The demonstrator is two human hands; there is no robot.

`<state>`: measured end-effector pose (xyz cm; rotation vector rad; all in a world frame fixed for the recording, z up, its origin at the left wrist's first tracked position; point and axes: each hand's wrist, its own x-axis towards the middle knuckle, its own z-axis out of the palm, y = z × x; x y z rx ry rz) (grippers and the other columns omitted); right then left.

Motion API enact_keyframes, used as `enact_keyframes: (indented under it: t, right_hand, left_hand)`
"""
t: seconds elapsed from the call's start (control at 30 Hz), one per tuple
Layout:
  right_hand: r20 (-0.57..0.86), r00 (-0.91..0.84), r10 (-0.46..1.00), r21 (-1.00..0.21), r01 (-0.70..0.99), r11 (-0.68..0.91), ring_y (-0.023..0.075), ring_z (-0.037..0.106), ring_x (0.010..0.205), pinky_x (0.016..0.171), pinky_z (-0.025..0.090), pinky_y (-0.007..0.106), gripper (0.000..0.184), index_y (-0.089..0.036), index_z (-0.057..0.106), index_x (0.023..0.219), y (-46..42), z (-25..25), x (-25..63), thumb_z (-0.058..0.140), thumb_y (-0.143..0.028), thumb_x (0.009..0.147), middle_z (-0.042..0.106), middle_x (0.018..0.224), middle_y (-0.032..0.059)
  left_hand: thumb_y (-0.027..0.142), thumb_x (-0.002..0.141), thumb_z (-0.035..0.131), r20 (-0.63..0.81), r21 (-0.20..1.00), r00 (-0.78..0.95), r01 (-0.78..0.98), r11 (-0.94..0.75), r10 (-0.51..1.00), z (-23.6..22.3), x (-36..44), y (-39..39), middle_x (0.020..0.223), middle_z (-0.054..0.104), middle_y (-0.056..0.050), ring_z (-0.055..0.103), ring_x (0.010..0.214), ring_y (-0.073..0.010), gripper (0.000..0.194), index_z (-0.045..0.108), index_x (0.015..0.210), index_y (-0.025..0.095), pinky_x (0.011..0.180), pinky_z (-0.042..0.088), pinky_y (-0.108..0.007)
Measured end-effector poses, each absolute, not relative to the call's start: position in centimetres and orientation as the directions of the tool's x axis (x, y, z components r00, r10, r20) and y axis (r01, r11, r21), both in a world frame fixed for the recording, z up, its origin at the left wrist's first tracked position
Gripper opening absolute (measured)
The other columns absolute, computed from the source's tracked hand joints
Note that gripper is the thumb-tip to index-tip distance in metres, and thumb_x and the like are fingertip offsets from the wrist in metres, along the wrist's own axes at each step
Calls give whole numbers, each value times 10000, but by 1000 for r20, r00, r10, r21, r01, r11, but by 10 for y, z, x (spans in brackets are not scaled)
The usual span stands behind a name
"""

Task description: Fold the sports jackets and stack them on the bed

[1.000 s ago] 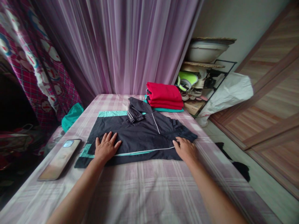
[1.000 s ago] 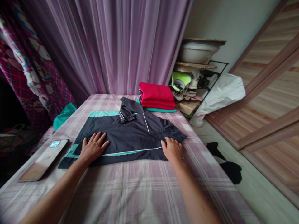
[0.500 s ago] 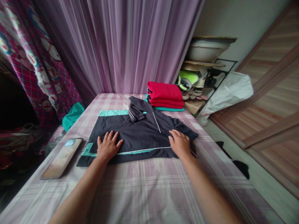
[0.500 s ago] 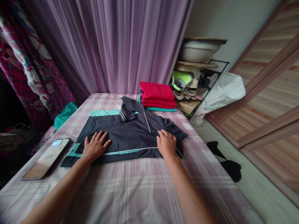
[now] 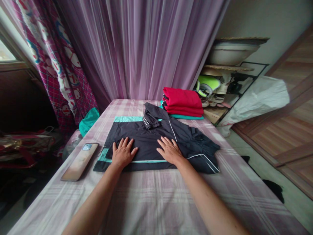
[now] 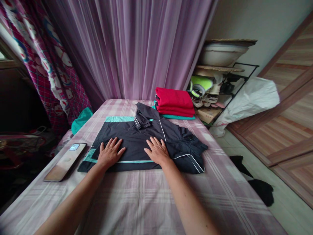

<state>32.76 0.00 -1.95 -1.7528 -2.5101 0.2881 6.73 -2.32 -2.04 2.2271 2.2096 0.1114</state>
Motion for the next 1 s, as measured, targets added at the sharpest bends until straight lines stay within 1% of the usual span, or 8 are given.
enact_keyframes:
  t: [0.17, 0.23, 0.3, 0.43, 0.53, 0.67, 0.87, 1.0]
  right_hand:
    - [-39, -276, 960, -142, 953, 268, 208, 252, 1485, 1198, 171, 486, 564, -251, 362, 1526, -9, -21, 352, 280, -462, 1009, 308, 1610, 57]
    - [-31, -272, 962, -138, 954, 266, 209, 259, 1482, 1197, 174, 488, 557, -254, 369, 1523, -11, -21, 354, 281, -456, 1011, 317, 1606, 59]
    - [-20, -273, 962, -137, 954, 267, 210, 266, 1479, 1197, 173, 493, 555, -250, 376, 1519, -11, -21, 353, 287, -453, 1010, 323, 1604, 60]
    - [-15, -267, 964, -138, 955, 262, 211, 276, 1475, 1199, 179, 498, 557, -232, 378, 1516, -12, -20, 350, 300, -447, 1009, 325, 1602, 57]
    - [-7, -272, 962, -138, 953, 268, 217, 281, 1473, 1195, 191, 502, 554, -227, 385, 1513, -13, -19, 351, 304, -442, 1008, 329, 1600, 61]
    - [8, -268, 963, -143, 953, 266, 215, 296, 1466, 1192, 194, 503, 544, -241, 400, 1505, -12, -20, 351, 314, -431, 1003, 348, 1591, 67]
    - [3, -273, 962, -148, 951, 271, 215, 294, 1467, 1191, 186, 502, 534, -264, 403, 1503, -11, -24, 352, 323, -419, 999, 353, 1590, 61]
    - [-77, -230, 970, -149, 965, 217, 231, 283, 1470, 1187, 171, 534, 539, -236, 408, 1500, -11, -12, 348, 349, -420, 996, 336, 1597, 75]
  left_hand:
    - [586, 960, 328, 50, 82, 10, 997, -14, 999, -20, 64, -21, 1583, 372, -86, 299, 1467, -325, 607, 425, 1486, 298, 1162, 154, -647]
    - [560, 964, 338, 52, 99, -21, 995, 15, 998, -14, 67, -19, 1557, 420, -86, 342, 1443, -332, 566, 477, 1449, 305, 1149, 170, -665]
    - [525, 974, 333, 110, 130, -45, 991, 30, 993, -5, 80, -17, 1515, 480, -86, 391, 1412, -336, 527, 531, 1406, 296, 1144, 181, -673]
    - [478, 999, 291, 255, 189, 97, 971, -148, 962, 5, 128, -23, 1492, 510, -84, 402, 1410, -303, 527, 535, 1405, 247, 1181, 182, -608]
    - [483, 999, 295, 206, 203, 196, 950, -238, 959, -4, 154, -31, 1521, 472, -72, 371, 1433, -291, 532, 510, 1430, 258, 1193, 191, -584]
    - [510, 984, 335, 121, 170, 192, 963, -211, 974, -21, 135, -37, 1552, 427, -43, 340, 1452, -293, 538, 462, 1463, 302, 1189, 208, -586]
    - [515, 970, 366, 117, 26, 94, 995, -98, 989, -16, 51, -39, 1557, 414, -65, 317, 1463, -300, 556, 459, 1468, 286, 1198, 157, -586]
    - [526, 964, 362, 79, 13, 36, 999, -37, 996, -14, 27, -40, 1581, 370, -76, 293, 1473, -302, 604, 436, 1486, 232, 1183, 248, -535]
